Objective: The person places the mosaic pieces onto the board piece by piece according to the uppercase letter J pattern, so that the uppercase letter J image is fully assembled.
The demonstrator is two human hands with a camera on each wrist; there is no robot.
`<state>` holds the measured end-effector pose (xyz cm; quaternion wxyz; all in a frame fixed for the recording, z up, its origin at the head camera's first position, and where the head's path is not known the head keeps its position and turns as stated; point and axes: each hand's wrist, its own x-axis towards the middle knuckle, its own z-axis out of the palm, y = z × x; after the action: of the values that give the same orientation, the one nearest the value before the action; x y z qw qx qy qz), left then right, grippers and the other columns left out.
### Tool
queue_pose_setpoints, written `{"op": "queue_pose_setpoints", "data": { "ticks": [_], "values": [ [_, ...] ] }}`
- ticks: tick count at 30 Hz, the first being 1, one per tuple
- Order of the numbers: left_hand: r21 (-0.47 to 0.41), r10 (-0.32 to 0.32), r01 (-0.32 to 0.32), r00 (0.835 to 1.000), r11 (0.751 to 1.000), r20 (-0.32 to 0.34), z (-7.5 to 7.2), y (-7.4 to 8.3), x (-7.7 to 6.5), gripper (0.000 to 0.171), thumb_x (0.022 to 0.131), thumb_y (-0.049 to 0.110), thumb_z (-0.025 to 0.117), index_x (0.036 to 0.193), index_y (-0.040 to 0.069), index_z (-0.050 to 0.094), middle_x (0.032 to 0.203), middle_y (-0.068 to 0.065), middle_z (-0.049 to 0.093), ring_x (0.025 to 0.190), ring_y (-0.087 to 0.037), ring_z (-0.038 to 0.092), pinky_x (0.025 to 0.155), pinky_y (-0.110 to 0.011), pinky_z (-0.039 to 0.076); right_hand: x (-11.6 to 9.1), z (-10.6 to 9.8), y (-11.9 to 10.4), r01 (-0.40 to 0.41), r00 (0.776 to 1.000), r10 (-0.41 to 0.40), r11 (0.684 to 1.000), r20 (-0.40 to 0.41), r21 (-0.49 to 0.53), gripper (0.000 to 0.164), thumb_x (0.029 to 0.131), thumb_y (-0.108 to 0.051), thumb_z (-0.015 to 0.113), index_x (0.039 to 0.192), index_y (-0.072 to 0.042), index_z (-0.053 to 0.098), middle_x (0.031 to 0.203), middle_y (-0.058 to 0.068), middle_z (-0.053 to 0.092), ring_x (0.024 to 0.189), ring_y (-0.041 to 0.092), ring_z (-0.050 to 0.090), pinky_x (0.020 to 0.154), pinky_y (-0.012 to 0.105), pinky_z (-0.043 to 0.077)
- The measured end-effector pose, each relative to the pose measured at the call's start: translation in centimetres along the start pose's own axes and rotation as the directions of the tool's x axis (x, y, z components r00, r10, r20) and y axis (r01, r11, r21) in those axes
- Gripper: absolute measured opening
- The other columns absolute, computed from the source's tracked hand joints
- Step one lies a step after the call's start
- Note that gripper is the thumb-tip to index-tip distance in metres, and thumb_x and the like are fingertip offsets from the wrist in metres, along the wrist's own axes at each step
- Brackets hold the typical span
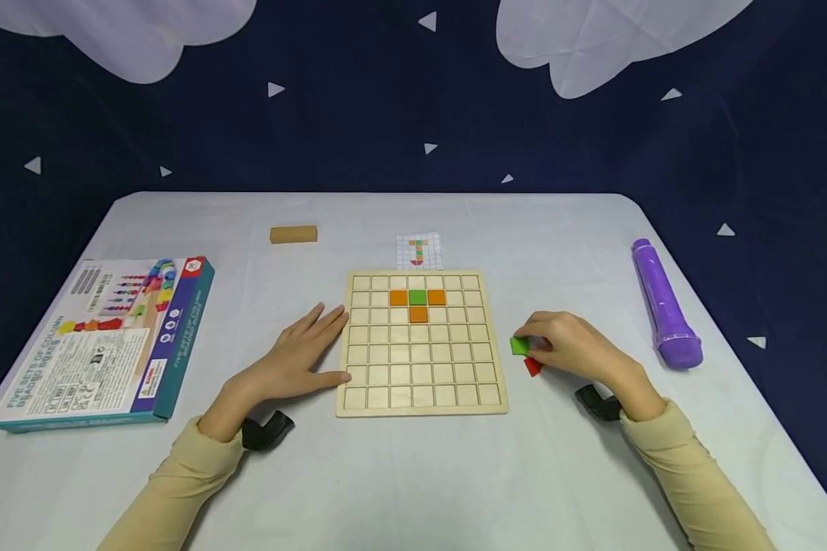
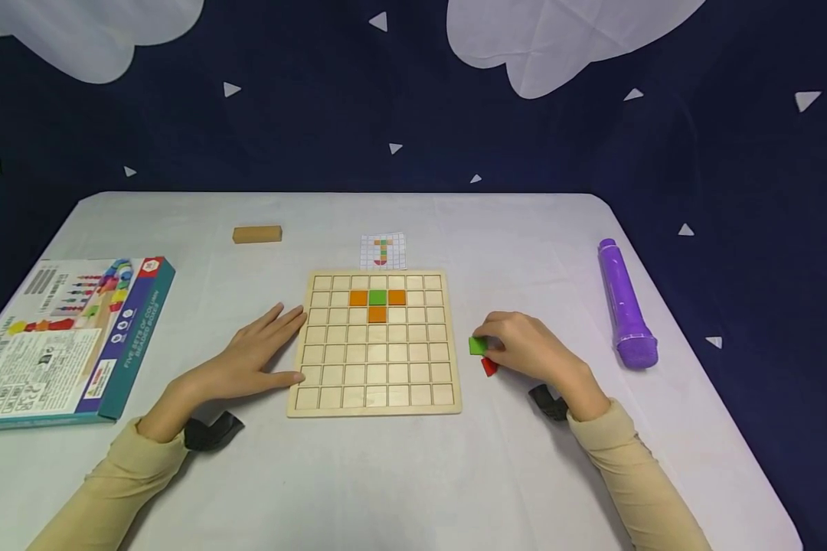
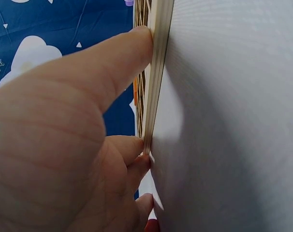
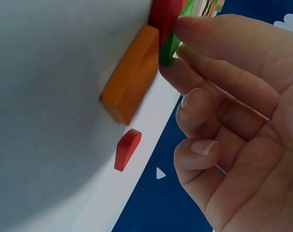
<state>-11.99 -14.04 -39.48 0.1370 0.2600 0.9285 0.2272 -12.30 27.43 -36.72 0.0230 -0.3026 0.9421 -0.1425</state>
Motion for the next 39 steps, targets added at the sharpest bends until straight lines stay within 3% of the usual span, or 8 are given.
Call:
{"op": "queue_pose_setpoints", "data": {
  "ticks": [8, 29, 39],
  "values": [
    [0.002, -0.001, 0.001, 1.0, 1.0, 0.001, 0.1, -0.1, 0.0, 0.091, 0.084, 0.045, 0.064, 0.151, 0.007, 0.017, 0.159, -0.012, 0.014, 0.147, -0.038, 0.002, 0.111, -0.063, 0.013, 0.4, 0.2, -0.3, -0.012, 1.0, 0.012, 0.999, 0.008, -0.032, 0.02, 0.077, -0.002, 0.07, 0.096, -0.002, 0.073, 0.084, 0.001, 0.064, 0.068, 0.006, 0.049, 0.062, 0.021, 0.044],
    [0.007, 0.009, -0.009, 1.0, 1.0, -0.017, 0.1, -0.2, 0.2, 0.089, 0.085, 0.047, 0.063, 0.15, 0.006, 0.018, 0.158, -0.014, 0.016, 0.146, -0.04, 0.003, 0.11, -0.065, 0.014, 2.0, -0.2, -1.3, 0.02, 0.999, -0.023, 0.997, -0.041, -0.072, 0.025, 0.075, -0.01, 0.072, 0.098, -0.001, 0.072, 0.092, 0.005, 0.068, 0.079, 0.014, 0.064, 0.068, 0.03, 0.053],
    [0.005, 0.005, -0.005, 1.0, 1.0, -0.012, 0.0, -0.1, 0.2, 0.089, 0.085, 0.046, 0.063, 0.15, 0.006, 0.018, 0.158, -0.014, 0.016, 0.147, -0.04, 0.004, 0.11, -0.064, 0.014, 3.5, 0.1, -2.1, 0.086, 0.994, -0.092, 0.993, -0.064, -0.082, 0.024, 0.075, -0.009, 0.073, 0.098, -0.002, 0.073, 0.091, 0.005, 0.068, 0.079, 0.015, 0.065, 0.069, 0.03, 0.054]
  ]
}}
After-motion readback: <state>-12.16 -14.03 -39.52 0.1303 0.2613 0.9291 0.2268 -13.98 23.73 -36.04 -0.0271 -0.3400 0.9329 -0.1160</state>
